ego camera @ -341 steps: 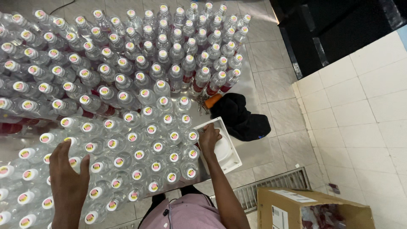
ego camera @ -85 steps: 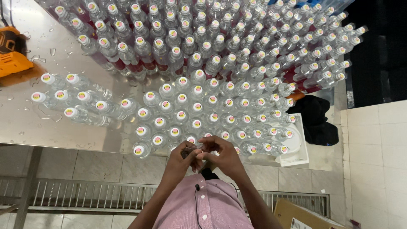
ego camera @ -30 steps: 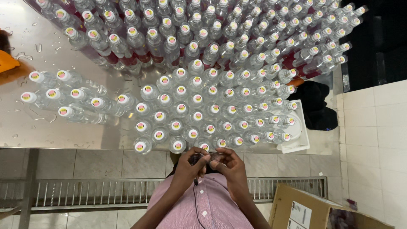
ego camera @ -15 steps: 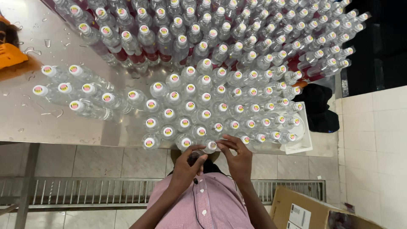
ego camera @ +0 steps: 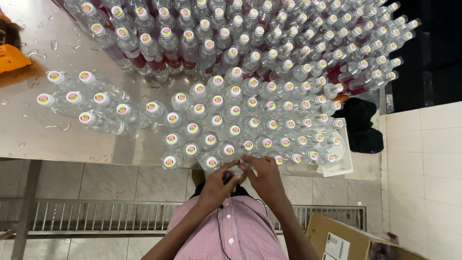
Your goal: The person applies small circular stickers to the caps of numerous clear plastic bottles arranged on a metal table. They pick up each sticker from a white tray and press it onto a bottle cap, repeating the process across the table.
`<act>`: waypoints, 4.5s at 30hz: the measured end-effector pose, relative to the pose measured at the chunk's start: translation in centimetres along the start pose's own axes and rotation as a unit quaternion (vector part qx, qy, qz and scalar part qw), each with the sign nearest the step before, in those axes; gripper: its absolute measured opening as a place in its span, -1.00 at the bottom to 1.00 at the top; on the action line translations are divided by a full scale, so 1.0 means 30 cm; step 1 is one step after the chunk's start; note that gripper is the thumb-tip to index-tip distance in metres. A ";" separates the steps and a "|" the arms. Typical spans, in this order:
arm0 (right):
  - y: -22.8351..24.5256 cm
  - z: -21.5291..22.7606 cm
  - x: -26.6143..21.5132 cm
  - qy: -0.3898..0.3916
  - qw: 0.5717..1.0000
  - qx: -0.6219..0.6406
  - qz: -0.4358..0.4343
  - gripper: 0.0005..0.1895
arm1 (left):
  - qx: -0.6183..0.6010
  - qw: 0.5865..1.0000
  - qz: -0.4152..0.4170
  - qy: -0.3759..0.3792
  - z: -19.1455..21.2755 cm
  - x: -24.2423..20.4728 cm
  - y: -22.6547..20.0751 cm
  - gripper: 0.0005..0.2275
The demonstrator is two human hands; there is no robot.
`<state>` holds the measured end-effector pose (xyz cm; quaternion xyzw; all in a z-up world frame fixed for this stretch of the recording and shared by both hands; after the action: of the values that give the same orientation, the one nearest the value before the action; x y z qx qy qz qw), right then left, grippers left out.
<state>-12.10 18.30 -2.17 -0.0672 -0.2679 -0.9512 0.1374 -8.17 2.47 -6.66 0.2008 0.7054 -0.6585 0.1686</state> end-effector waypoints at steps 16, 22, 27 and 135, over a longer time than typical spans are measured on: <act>0.034 -0.016 0.005 0.067 0.996 -0.041 0.047 -0.52 | 0.082 0.994 -0.071 0.034 -0.009 0.009 -0.057 -0.52; 0.049 0.008 0.002 0.053 0.997 -0.027 0.043 -0.68 | 0.087 0.993 -0.079 0.011 -0.001 0.022 -0.021 -0.60; 0.000 -0.004 -0.003 0.067 0.998 -0.001 0.001 -0.58 | 0.058 0.997 -0.049 0.017 -0.014 0.021 -0.041 -0.60; 0.073 0.004 0.101 0.003 0.843 0.478 -0.245 -0.59 | -0.179 0.975 -0.122 -0.057 0.142 -0.049 -0.003 -0.65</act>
<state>-14.34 15.88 -0.36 0.0771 -0.6969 -0.7080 -0.0842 -7.06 -1.86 -6.16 0.0421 0.8202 -0.5475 0.1603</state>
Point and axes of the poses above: each hand's wrist, its own x-axis towards the middle knuckle, its own z-axis out of the back of the hand, y = z × x, the point moved 8 cm from there along x, towards the middle knuckle, and after that the axes turned 9 degrees about -y, right-handed, at the moved point
